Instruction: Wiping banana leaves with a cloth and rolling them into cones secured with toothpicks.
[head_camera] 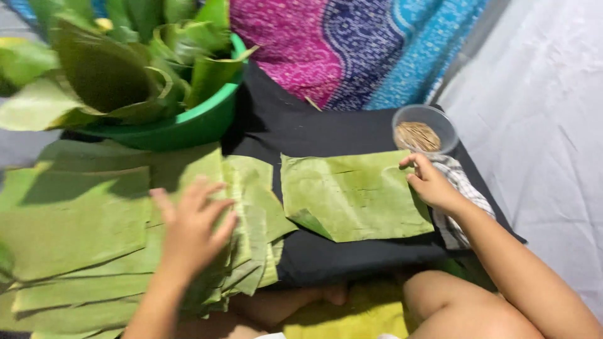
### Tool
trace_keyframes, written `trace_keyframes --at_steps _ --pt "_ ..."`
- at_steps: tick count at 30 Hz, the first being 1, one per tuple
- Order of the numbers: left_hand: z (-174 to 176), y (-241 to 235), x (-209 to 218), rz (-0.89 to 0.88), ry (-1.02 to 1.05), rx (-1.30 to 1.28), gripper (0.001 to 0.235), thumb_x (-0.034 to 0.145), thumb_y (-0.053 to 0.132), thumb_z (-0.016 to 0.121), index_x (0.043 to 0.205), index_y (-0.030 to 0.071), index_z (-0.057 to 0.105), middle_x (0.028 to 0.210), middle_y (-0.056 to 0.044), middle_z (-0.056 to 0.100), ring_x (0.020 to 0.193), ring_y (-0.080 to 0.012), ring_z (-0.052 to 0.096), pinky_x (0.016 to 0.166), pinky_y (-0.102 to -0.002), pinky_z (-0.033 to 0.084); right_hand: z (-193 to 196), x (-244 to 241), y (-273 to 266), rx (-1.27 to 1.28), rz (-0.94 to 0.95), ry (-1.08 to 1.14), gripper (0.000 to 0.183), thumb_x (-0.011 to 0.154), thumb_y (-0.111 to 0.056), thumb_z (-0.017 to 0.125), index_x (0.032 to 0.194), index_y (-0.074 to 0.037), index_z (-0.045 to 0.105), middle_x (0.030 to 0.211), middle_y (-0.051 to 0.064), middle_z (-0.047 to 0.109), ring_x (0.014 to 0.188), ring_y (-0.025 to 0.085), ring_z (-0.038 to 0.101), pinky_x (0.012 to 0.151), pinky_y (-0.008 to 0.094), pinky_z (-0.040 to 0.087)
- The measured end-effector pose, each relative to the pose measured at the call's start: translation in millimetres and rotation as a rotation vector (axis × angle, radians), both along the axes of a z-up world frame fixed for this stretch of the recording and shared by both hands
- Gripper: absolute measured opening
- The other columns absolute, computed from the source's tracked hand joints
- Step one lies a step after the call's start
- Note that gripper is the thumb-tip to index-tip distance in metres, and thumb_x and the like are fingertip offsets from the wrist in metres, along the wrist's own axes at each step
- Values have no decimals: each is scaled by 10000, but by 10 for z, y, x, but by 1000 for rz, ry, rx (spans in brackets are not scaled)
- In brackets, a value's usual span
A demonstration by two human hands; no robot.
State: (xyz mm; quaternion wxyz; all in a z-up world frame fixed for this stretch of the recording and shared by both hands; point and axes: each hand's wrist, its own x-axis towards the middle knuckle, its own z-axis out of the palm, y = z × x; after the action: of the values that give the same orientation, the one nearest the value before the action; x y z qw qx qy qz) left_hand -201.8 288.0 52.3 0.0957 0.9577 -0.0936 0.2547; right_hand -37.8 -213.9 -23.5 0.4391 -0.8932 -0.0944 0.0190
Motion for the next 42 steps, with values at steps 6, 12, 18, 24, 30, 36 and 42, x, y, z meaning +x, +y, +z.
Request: trace_keyframes --at_steps 6,12,18,24,30,36,42 --pt "-518 -1233 215 -400 190 47 698 749 384 761 1386 167 577 1483 -52 515 1437 -308 408 1189 -644 181 239 -224 -14 -237 136 90 571 896 6 450 1457 -93 413 1514 154 501 1286 300 577 1071 426 458" --pt "-546 -1433 284 -385 352 -183 591 780 257 790 1320 133 584 1110 -51 629 984 -288 633 848 -406 523 391 -348 -338 -831 -288 -172 818 742 -302 738 1508 -273 452 1369 173 449 1169 397 486 973 520 449" --pt "-523 -1451 130 -465 342 -242 83 866 209 713 914 143 701 914 -2 619 832 -251 652 709 -364 536 399 -413 -417 -769 -354 104 753 816 -87 603 1490 -352 397 1137 218 553 844 422 673 742 525 573" --pt "-168 -1331 231 -362 528 -357 168 920 234 623 928 107 732 962 0 772 793 -239 718 737 -340 571 1359 -547 -368 -531 -417 42 504 823 -275 641 1321 -197 636 1112 129 751 958 363 703 821 446 534" --pt "-473 -1042 509 -206 284 74 494 681 592 795 942 176 740 1403 0 608 1437 -281 449 1223 -581 234 1611 -713 1189 -239 -74 74 526 835 -208 585 1359 -185 541 1086 106 739 832 276 756 727 426 605" --pt "-797 -945 501 -201 380 57 877 667 601 831 1325 87 562 1428 -67 593 1516 -288 327 1244 -630 114 -227 -379 2120 -481 456 -412 639 979 -441 479 1544 -151 413 1664 290 157 1547 489 86 1215 578 138" --pt "-754 -947 529 -154 539 64 629 670 647 849 975 129 664 1505 -97 510 1542 -297 294 1258 -625 97 -131 -365 2017 -412 417 -323 573 983 -335 444 1529 -160 450 1660 242 241 1550 392 181 1223 524 165"
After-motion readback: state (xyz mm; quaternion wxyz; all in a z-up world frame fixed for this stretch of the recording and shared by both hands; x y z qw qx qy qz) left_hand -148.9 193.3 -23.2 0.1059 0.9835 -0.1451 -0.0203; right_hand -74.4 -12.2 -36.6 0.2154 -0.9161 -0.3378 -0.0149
